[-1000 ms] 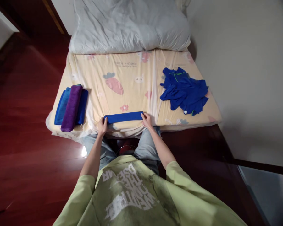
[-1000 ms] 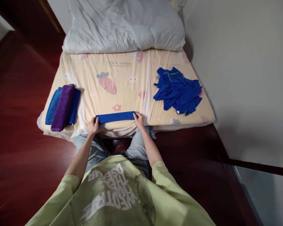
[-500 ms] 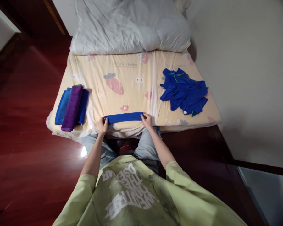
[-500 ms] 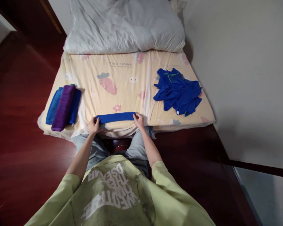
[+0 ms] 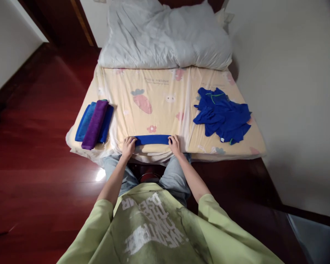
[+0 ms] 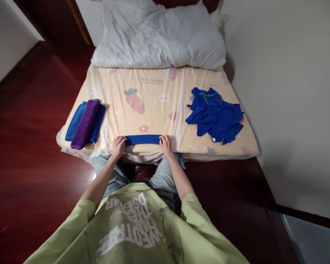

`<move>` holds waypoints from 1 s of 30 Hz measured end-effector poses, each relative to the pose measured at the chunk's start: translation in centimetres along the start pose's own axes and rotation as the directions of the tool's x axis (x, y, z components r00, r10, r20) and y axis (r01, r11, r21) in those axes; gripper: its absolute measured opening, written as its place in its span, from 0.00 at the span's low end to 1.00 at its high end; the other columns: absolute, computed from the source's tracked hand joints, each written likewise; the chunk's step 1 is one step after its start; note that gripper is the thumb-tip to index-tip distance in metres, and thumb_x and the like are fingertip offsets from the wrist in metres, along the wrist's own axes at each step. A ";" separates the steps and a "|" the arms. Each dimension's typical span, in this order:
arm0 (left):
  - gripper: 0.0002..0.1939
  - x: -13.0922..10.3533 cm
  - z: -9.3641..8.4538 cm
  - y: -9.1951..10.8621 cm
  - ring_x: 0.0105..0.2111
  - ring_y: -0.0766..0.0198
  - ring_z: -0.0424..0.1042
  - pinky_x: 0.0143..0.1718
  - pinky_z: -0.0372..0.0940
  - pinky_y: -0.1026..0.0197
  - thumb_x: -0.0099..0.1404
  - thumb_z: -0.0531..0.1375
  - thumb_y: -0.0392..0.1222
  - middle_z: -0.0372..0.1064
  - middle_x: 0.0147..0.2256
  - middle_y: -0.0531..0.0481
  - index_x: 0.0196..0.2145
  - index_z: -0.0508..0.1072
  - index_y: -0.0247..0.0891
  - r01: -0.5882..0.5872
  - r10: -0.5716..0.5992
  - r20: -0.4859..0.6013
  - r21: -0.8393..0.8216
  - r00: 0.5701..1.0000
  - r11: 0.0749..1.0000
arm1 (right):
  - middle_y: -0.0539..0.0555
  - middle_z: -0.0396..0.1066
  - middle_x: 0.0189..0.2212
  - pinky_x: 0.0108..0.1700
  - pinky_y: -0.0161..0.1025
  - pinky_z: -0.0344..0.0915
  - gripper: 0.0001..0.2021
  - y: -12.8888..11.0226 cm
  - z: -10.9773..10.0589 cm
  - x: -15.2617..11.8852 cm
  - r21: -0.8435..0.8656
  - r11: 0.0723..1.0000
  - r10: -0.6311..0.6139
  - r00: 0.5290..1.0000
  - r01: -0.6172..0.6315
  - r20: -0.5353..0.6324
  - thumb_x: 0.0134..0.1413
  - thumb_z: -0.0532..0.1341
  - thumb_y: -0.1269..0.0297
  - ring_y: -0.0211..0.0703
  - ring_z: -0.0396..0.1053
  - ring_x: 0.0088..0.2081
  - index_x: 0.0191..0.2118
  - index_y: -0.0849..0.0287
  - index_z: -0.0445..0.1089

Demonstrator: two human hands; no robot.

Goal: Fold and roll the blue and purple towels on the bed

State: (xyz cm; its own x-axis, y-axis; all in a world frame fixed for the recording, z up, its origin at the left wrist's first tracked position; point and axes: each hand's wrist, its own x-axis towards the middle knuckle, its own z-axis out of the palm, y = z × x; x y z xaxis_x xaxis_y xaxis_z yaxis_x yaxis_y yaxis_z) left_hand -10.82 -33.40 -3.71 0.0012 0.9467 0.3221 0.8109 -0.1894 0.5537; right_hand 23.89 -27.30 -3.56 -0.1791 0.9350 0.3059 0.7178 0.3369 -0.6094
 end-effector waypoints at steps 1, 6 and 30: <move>0.15 0.1 -0.3 0.0 0.54 0.48 0.70 0.59 0.63 0.43 0.73 0.51 0.37 0.74 0.52 0.38 0.48 0.77 0.40 -0.051 0.050 0.059 0.010 0.997 0.999 | 0.62 0.76 0.45 0.58 0.50 0.67 0.14 -0.2 -0.4 0.1 -0.065 0.994 -0.082 0.994 0.086 0.073 0.65 0.53 0.72 0.54 0.71 0.51 0.43 0.57 0.77; 0.19 0.4 -1.7 -0.4 0.59 0.43 0.70 0.60 0.63 0.43 0.70 0.59 0.45 0.72 0.58 0.35 0.56 0.75 0.38 -0.177 0.165 0.188 0.051 0.968 0.983 | 0.63 0.77 0.52 0.58 0.51 0.65 0.16 -0.4 -2.1 0.3 -0.269 0.924 -0.202 0.943 0.273 0.264 0.63 0.57 0.70 0.57 0.70 0.55 0.53 0.60 0.76; 0.22 -5.9 -6.2 -3.6 0.49 0.49 0.72 0.53 0.65 0.46 0.76 0.50 0.37 0.74 0.54 0.36 0.63 0.71 0.43 -0.221 0.217 0.101 0.036 0.971 0.974 | 0.70 0.75 0.52 0.59 0.59 0.60 0.18 -9.9 3.3 20.0 -0.395 0.645 -0.377 0.722 0.654 0.580 0.64 0.53 0.78 0.63 0.66 0.56 0.54 0.62 0.74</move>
State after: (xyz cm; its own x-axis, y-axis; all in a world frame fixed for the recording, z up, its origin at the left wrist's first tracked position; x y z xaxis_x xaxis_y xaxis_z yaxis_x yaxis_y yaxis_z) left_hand -17.38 -39.90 -2.90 0.2359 0.9044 0.3556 0.8113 -0.3847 0.4402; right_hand 11.02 -11.58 6.21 -0.7904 0.6120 0.0264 0.6114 0.7855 0.0959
